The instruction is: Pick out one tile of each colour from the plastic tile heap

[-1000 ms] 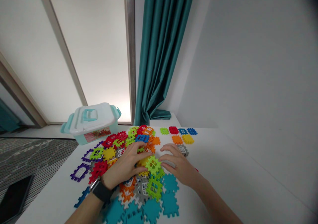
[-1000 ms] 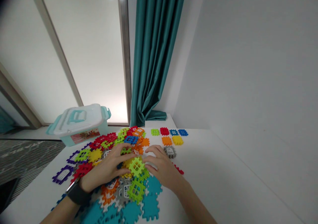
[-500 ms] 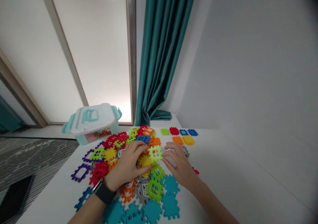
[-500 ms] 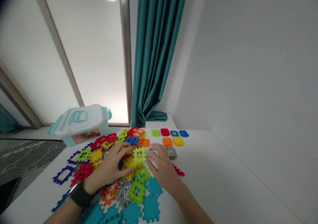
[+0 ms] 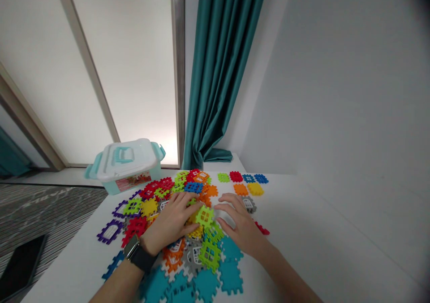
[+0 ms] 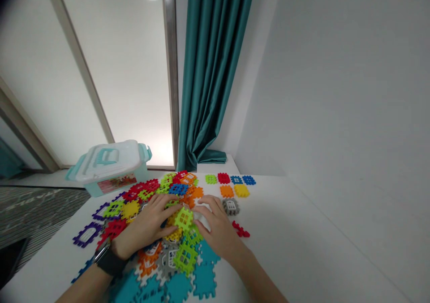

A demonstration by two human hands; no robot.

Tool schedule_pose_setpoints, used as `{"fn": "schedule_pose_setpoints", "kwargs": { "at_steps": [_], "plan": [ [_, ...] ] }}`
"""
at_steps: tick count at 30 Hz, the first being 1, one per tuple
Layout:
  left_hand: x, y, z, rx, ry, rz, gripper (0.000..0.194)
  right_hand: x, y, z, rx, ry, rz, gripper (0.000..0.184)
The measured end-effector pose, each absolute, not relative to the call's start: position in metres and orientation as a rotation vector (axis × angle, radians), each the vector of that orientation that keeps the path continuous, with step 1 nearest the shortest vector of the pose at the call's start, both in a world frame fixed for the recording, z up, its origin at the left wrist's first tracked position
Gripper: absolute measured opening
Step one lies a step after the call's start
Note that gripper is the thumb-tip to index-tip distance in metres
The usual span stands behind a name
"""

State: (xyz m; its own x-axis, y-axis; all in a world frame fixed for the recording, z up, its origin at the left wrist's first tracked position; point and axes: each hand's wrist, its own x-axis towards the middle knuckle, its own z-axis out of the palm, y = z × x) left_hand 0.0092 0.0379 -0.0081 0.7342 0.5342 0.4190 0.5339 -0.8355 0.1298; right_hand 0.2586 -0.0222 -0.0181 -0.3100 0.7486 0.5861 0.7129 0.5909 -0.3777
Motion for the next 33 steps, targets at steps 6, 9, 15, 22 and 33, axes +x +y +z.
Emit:
{"fn": "schedule_pose_setpoints", "kwargs": {
  "at_steps": [6, 9, 15, 22, 33],
  "plan": [
    [0.013, 0.03, -0.003, 3.002, 0.855, 0.629, 0.052, 0.266, -0.02, -0.014, -1.168, -2.225, 0.07, 0.039],
    [0.015, 0.027, -0.002, 3.02, 0.824, 0.602, 0.053, 0.266, -0.021, -0.013, -1.159, -2.274, 0.067, 0.043],
    [0.017, 0.024, 0.003, 3.055, 0.831, 0.506, 0.054, 0.266, -0.021, -0.012, -1.169, -2.312, -0.01, 0.039],
    [0.015, 0.027, 0.003, 3.045, 0.836, 0.515, 0.058, 0.266, -0.021, -0.01, -1.174, -2.355, -0.043, 0.031],
    [0.016, 0.026, 0.003, 2.787, 0.996, 0.871, 0.05, 0.27, -0.02, -0.013, -1.129, -2.036, -0.02, 0.022]
  ]
}}
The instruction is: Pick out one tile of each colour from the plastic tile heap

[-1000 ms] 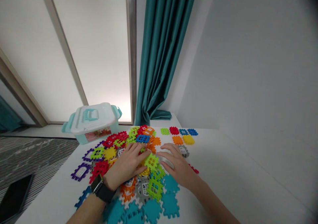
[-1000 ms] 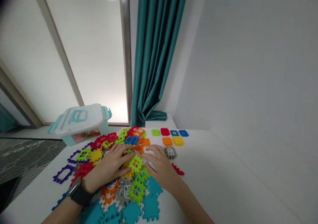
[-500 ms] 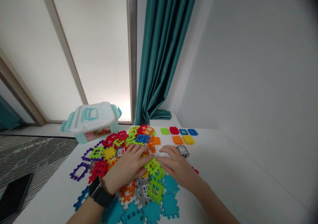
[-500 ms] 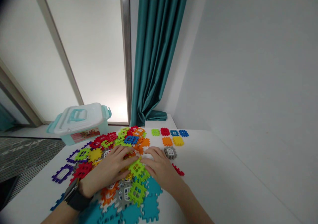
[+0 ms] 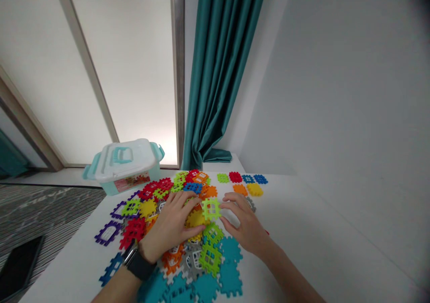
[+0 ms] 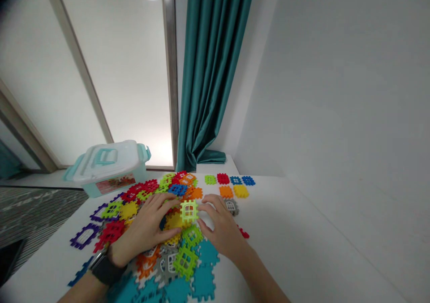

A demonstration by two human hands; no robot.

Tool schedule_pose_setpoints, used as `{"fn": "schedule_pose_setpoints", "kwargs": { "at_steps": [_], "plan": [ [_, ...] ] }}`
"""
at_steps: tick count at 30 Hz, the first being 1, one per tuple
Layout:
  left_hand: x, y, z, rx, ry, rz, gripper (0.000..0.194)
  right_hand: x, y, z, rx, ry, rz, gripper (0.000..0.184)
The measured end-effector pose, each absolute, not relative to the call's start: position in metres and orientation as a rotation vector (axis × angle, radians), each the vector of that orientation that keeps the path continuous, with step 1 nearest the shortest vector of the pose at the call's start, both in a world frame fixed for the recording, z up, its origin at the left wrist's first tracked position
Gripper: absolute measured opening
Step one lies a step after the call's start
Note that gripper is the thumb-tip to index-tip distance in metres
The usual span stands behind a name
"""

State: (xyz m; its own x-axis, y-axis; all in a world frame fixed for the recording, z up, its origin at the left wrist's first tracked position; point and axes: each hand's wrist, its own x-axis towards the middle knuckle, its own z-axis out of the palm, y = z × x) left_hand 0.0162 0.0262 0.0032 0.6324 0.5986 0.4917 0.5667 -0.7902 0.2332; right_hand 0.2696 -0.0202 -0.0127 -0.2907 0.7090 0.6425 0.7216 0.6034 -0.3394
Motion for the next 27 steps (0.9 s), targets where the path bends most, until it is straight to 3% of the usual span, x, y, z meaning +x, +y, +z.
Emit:
{"fn": "schedule_pose_setpoints", "kwargs": {
  "at_steps": [16, 27],
  "plan": [
    [0.017, 0.028, -0.005, 2.77, 1.013, 0.995, 0.047, 0.26, -0.023, -0.019, -1.114, -2.029, 0.055, 0.021],
    [0.021, 0.028, -0.012, 2.617, 0.937, 1.069, 0.047, 0.256, -0.025, -0.017, -1.13, -2.063, 0.0, 0.032]
  ]
}}
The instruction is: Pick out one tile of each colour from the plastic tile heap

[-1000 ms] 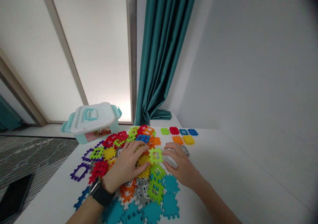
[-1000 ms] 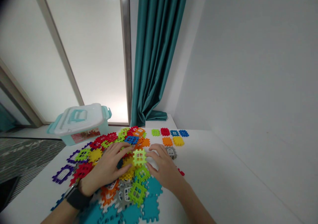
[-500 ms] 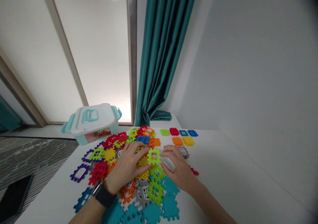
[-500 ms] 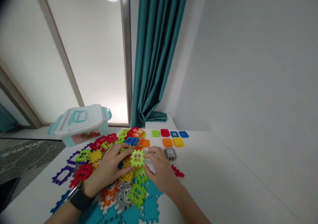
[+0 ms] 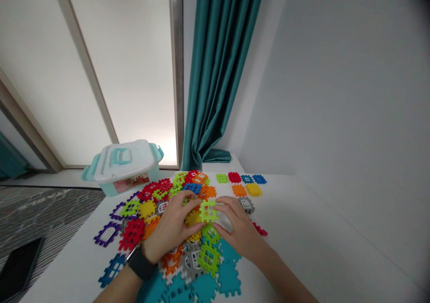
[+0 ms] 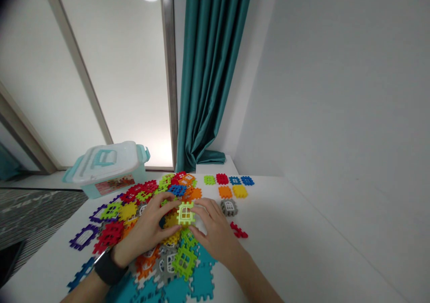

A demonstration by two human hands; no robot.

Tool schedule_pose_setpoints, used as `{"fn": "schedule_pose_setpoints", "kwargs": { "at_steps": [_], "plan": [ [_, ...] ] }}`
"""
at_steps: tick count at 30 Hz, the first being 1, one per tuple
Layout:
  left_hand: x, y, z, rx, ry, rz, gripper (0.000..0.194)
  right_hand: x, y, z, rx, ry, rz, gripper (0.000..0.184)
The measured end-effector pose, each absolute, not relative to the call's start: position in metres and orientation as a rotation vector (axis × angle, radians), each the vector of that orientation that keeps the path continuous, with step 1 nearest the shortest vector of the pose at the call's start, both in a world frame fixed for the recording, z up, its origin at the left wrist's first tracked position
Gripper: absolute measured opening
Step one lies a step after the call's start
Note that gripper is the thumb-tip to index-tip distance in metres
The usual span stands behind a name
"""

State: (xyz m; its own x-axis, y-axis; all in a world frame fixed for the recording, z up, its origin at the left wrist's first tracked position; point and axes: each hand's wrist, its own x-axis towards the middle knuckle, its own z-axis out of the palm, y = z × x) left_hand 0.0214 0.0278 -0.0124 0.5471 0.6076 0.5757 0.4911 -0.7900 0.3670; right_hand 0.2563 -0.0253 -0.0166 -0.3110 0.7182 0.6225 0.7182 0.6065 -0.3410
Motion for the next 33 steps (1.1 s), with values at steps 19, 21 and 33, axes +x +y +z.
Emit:
{"fn": "schedule_pose_setpoints", "kwargs": {
  "at_steps": [19, 21, 33],
  "plan": [
    [0.03, 0.044, 0.003, 2.727, 1.001, 0.961, 0.045, 0.27, -0.023, -0.008, -1.208, -2.089, -0.011, 0.035],
    [0.036, 0.056, 0.007, 2.735, 1.021, 0.923, 0.045, 0.284, -0.022, -0.01, -1.231, -2.068, -0.048, 0.035],
    [0.098, 0.137, 0.002, 2.679, 1.172, 0.675, 0.041, 0.339, -0.018, -0.03, -1.332, -1.765, -0.077, 0.025]
  ]
}}
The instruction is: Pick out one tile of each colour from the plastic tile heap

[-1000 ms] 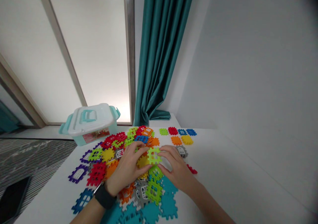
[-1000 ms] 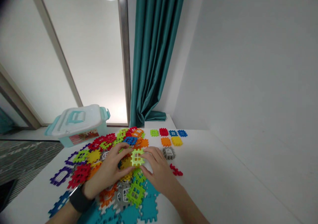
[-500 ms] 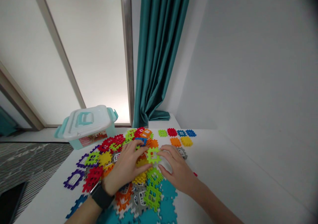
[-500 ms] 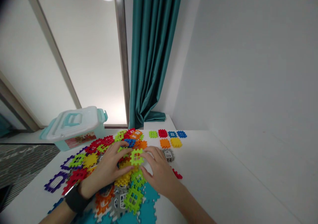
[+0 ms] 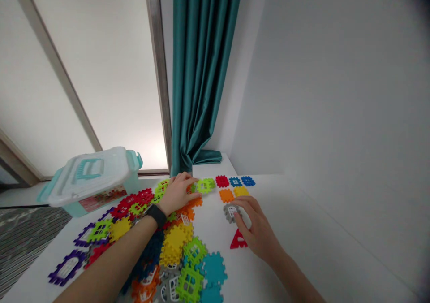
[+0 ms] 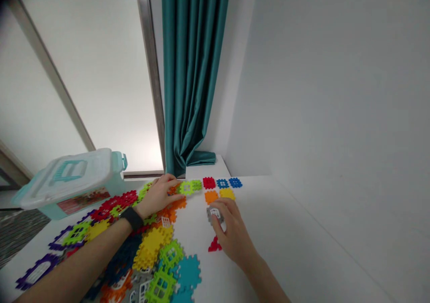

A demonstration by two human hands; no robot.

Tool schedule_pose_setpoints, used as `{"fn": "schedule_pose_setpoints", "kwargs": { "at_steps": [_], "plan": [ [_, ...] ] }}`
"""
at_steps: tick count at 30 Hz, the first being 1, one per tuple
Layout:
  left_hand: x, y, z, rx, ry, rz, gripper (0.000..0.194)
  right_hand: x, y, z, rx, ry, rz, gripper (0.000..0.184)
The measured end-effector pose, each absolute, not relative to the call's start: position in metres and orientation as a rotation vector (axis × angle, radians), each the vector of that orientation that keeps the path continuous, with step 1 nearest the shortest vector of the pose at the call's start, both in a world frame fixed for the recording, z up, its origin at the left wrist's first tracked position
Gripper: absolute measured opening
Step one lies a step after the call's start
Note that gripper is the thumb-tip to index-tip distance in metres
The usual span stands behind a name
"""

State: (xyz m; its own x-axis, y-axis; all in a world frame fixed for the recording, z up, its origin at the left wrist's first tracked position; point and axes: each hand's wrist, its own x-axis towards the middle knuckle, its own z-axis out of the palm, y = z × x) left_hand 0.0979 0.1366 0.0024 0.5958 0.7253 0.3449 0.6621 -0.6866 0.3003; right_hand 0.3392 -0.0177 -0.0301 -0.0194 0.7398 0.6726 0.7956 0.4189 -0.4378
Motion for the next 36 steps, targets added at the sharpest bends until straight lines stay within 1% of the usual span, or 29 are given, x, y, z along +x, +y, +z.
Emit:
{"fn": "schedule_pose_setpoints", "kwargs": {
  "at_steps": [14, 26, 36],
  "plan": [
    [0.14, 0.192, -0.023, 2.646, 1.26, 0.567, 0.039, 0.34, -0.023, -0.027, -1.354, -1.782, -0.051, 0.03],
    [0.153, 0.196, -0.029, 2.624, 1.264, 0.512, 0.034, 0.339, -0.026, -0.026, -1.385, -1.812, -0.041, 0.033],
    [0.151, 0.199, -0.032, 2.648, 1.264, 0.486, 0.035, 0.34, -0.026, -0.025, -1.396, -1.841, -0.072, 0.035]
  ]
}}
